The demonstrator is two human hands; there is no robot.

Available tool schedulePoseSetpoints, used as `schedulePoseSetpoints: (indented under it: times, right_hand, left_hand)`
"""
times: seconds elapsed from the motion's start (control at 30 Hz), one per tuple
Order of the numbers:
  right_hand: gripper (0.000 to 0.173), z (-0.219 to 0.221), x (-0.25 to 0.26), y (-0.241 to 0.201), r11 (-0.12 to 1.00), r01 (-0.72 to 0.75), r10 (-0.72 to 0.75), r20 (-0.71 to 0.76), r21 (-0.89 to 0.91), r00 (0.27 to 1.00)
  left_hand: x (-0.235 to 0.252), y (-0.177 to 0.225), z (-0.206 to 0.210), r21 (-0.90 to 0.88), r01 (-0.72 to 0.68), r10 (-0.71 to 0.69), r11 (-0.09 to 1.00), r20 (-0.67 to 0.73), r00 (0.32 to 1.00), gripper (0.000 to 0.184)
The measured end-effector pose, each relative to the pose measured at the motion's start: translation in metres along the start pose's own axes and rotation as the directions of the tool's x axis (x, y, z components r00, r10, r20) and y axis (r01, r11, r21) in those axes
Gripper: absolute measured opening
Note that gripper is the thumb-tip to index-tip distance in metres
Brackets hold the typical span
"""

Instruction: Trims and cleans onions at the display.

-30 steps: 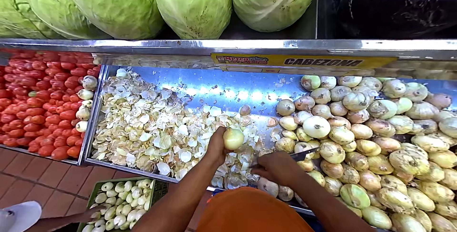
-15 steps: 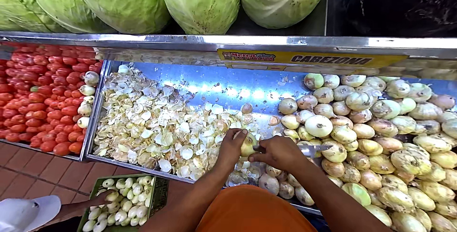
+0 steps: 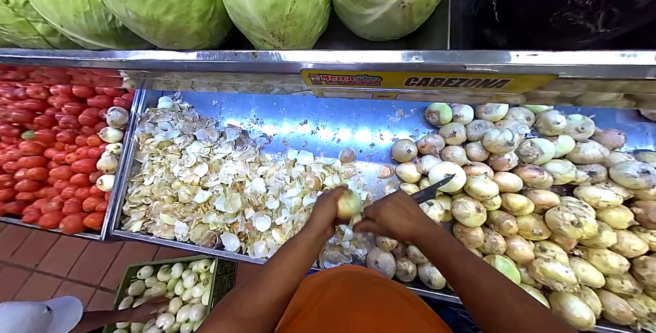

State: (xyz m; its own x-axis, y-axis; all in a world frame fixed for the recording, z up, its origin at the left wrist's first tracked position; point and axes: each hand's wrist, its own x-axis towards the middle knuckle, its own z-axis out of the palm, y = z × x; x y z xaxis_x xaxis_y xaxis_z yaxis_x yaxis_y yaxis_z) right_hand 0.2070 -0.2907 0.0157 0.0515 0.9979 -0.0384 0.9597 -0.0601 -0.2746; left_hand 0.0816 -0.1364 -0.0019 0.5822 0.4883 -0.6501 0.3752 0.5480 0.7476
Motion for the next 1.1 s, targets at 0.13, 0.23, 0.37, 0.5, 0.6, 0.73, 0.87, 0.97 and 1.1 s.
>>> schedulePoseSetpoints:
  times: [0.13,0.23,0.37,0.5,0.6,0.73,0.87,0.97,1.1]
  right_hand:
    - [0.063,0.002,0.002,-0.028,0.99,-0.097,0.061,0.309,0.101,0.949]
    - [0.049,-0.013,-0.002,-0.013,0.953,-0.232,0.171,0.287,0.196,0.943]
    - [0.062,-0.04,-0.01,-0.001,0.94,-0.289,0.272,0.113,0.183,0.956]
    - [0.071,-0.045,-0.006,0.007,0.974,-0.226,0.225,0.034,0.028,0.974]
    - [0.073,-0.04,-0.004,0.003,0.983,-0.179,0.18,0.039,-0.028,0.983]
    - [0.076,-0.03,-0.004,0.0,0.992,-0.105,0.107,0.017,-0.067,0.994]
    - [0.072,-0.012,-0.012,-0.008,0.996,0.042,-0.043,-0.013,-0.079,0.999]
    - [0.07,0.002,-0.019,-0.021,0.997,0.082,-0.081,0.068,-0.01,0.994]
    - [0.058,-0.008,-0.012,-0.021,0.983,-0.147,0.134,0.115,0.112,0.984]
  left_hand:
    - [0.01,0.029,-0.01,-0.136,0.012,-0.013,0.991,-0.01,1.0,0.057]
    - [-0.005,0.043,-0.017,-0.048,0.002,0.003,0.999,0.093,0.996,0.058]
    - [-0.013,0.041,-0.021,0.073,-0.034,0.02,0.997,0.195,0.981,0.054]
    - [-0.021,0.036,-0.018,0.198,-0.048,-0.012,0.979,0.288,0.958,0.056]
    - [-0.026,0.033,-0.01,0.32,-0.064,-0.021,0.945,0.255,0.967,0.056]
    - [-0.022,0.035,-0.006,0.384,0.057,-0.142,0.921,0.196,0.97,0.057]
    - [-0.014,0.036,-0.007,0.167,0.171,-0.199,0.971,0.172,0.965,0.047]
    - [-0.009,0.042,-0.012,-0.044,0.208,-0.2,0.977,0.141,0.97,0.051]
    - [-0.01,0.042,-0.023,-0.002,0.148,-0.146,0.989,0.125,0.981,0.057]
